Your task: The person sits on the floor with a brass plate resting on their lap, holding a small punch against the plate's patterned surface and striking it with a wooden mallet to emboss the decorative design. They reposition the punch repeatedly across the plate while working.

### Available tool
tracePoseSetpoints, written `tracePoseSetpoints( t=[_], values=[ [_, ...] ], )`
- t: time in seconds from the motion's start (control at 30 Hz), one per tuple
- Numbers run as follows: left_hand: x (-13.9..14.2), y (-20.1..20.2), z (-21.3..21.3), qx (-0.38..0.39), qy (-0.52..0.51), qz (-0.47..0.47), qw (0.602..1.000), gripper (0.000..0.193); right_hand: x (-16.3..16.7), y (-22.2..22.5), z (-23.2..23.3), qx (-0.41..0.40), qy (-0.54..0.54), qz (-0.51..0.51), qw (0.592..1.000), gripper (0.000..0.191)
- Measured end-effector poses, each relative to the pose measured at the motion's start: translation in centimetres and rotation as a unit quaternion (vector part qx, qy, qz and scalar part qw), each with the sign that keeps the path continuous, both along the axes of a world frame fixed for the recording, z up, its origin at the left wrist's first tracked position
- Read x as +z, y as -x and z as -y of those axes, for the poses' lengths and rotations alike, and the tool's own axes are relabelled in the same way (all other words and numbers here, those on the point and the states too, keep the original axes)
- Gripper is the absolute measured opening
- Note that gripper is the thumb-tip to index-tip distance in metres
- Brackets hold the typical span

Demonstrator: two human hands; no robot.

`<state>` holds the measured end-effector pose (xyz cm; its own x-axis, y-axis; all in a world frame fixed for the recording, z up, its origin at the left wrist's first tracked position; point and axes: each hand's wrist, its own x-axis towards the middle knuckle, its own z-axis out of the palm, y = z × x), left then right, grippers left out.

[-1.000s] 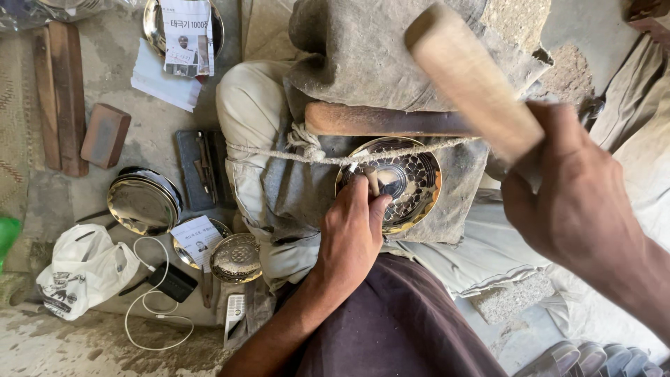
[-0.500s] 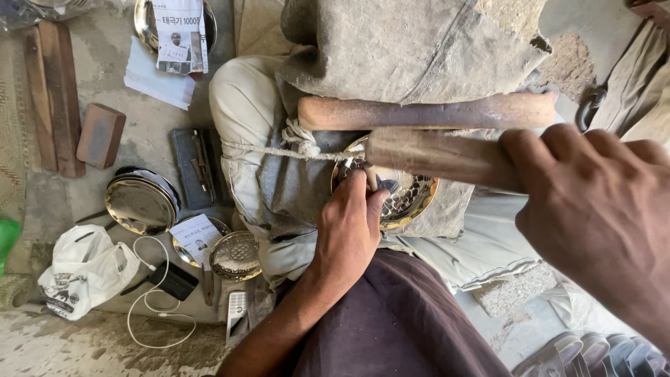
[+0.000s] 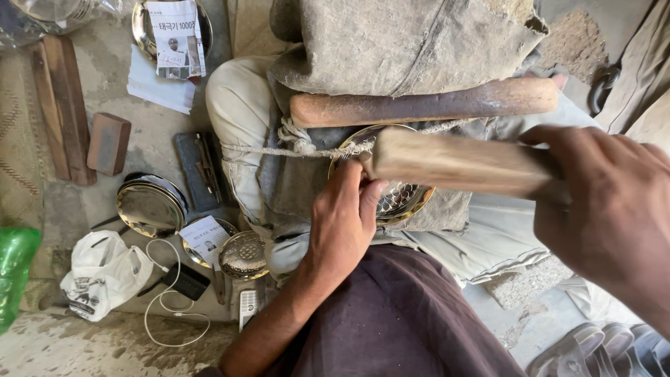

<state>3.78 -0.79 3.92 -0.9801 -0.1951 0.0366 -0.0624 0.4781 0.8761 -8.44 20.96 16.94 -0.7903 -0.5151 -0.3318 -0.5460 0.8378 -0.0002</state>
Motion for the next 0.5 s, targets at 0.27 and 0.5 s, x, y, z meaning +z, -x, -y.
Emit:
tracePoseSetpoints(
  t=[0.27,0.5],
  values=[
    [-1.4,2.0,0.6,-0.17,-0.026,0.031,0.985,0.035,-2.5,0.1,-3.6,-0.197,0.065,0.089,0.974,0.047],
    [-1.3,2.9,0.8,-0.208,-0.033,0.07,0.975,0.031,-4.3,-0.2,-4.1,-0.12,-0.065,0.095,0.986,0.022]
  ],
)
